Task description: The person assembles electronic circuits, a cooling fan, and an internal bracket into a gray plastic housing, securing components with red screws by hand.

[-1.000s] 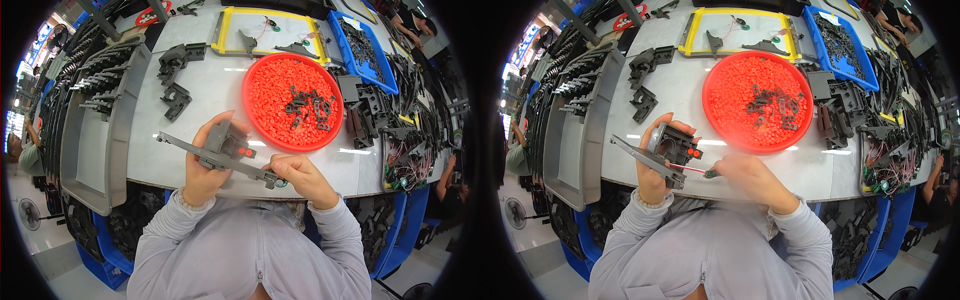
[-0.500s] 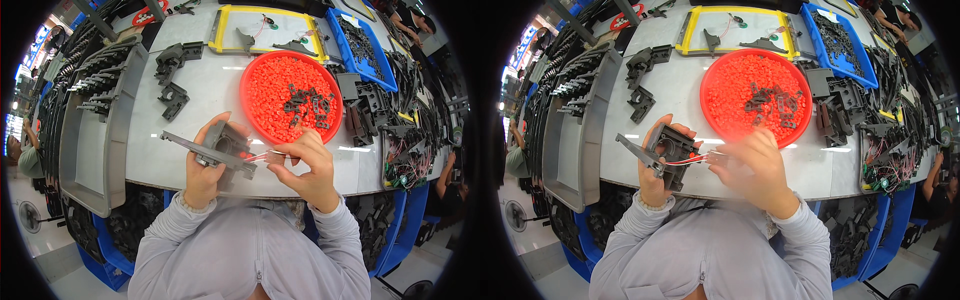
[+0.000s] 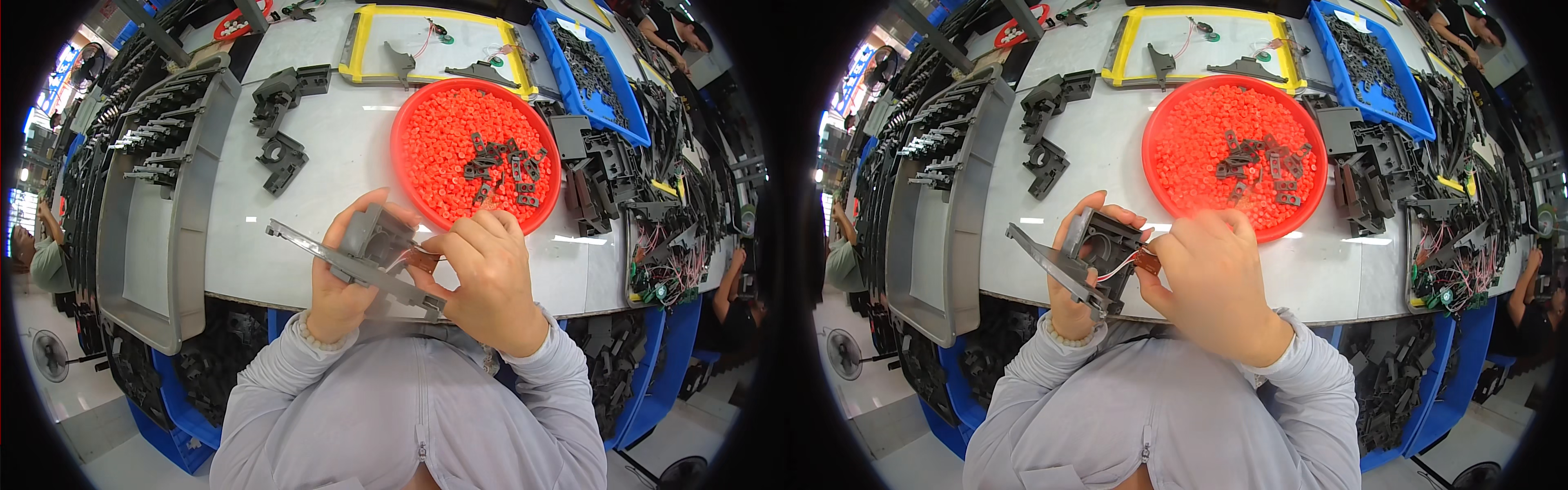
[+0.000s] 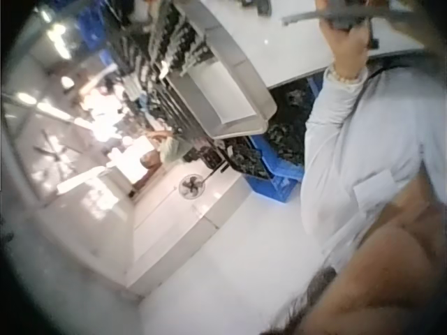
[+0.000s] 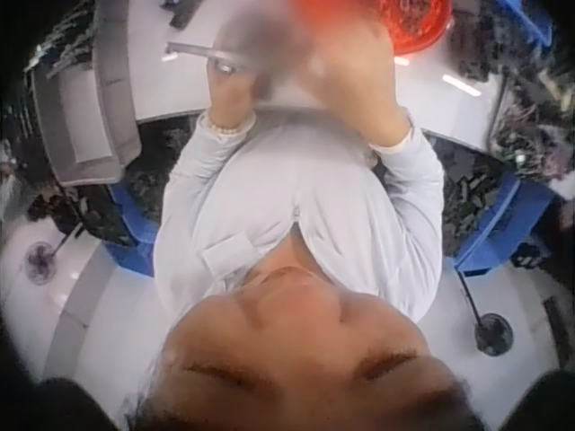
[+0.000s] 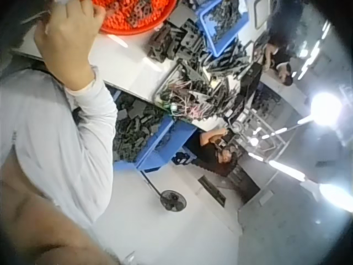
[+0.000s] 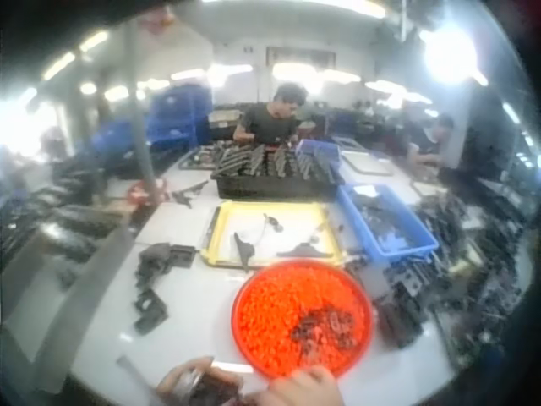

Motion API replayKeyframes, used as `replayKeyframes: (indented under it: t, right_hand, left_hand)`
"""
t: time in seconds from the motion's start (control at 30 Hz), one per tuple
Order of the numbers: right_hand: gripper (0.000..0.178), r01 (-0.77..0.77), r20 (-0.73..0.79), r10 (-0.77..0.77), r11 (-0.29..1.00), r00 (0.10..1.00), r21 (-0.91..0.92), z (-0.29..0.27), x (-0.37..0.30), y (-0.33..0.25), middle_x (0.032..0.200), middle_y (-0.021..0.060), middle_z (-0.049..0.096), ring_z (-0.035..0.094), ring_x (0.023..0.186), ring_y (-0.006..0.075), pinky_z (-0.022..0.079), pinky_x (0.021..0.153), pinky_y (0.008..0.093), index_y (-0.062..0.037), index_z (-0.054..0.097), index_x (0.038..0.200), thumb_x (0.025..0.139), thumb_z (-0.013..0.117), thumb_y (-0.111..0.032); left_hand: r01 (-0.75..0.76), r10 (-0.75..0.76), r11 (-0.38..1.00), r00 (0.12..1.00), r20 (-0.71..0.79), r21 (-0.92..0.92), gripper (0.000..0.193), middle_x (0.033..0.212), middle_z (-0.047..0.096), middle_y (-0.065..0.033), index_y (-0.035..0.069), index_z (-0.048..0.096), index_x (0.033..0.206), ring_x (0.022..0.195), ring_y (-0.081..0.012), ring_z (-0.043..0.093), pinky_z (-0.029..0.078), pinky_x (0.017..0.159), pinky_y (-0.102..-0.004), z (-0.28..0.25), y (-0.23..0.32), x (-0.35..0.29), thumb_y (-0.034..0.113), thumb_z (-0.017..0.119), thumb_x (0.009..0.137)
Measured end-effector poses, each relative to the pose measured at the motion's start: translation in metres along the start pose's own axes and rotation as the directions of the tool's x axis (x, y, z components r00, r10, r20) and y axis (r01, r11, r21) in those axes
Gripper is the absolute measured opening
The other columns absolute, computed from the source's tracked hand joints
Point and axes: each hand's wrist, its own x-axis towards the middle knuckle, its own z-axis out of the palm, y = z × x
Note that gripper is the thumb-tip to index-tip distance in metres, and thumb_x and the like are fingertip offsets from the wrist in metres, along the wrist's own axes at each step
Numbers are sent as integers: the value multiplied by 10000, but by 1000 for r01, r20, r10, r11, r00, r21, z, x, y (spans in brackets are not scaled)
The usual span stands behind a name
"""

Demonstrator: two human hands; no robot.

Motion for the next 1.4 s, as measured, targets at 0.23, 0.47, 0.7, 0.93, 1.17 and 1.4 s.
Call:
replayKeyframes:
  t: [0.23,0.47,0.7,0.93,1.17,1.4]
  right_hand:
    - [169,-2,0,2,999,1000,-49,-1,1,-4,669,19,471,494,669,199,360,667,364,-92,552,699,624,694,-144]
    - [187,31,19,-30,998,999,-62,-3,4,-4,657,30,457,483,651,200,347,620,361,-70,550,703,604,692,-143]
    - [180,52,18,-51,998,999,-24,-2,6,-1,643,38,456,473,631,205,342,562,349,-57,553,698,604,686,-133]
    - [174,41,8,-42,999,999,32,-3,7,-2,631,39,451,472,624,205,341,561,347,-54,551,689,604,686,-122]
    - [203,12,74,-13,1000,997,11,-7,7,-6,671,33,517,495,643,201,363,616,334,-52,611,767,619,737,-110]
    - [299,2,64,-13,985,998,174,5,4,7,701,38,541,507,661,201,373,625,332,-42,614,863,623,761,-143]
  left_hand:
    - [3,-3,1000,1000,-9,10,800,1160,481,-210,-49,262,1330,1105,-304,517,471,909,-389,2,0,-2,343,690,779]
    - [-31,30,999,999,22,35,786,1157,479,-222,-56,254,1332,1106,-307,515,468,907,-383,-2,-5,-2,323,681,792]
    - [-45,45,999,998,49,5,668,1157,496,-192,-49,290,1320,1091,-257,517,456,913,-366,-4,-6,-1,173,632,790]
    - [-102,110,990,990,84,-93,608,1161,500,-182,-27,293,1330,1100,-241,514,457,914,-372,-1,-6,-2,80,596,814]
    - [-99,110,989,989,98,-109,665,1175,481,-191,-20,274,1335,1073,-255,535,471,900,-385,-2,-6,-4,214,643,832]
    - [-111,114,993,992,61,-43,671,1178,480,-188,-17,273,1334,1060,-263,540,482,893,-394,-1,-3,-2,221,643,828]
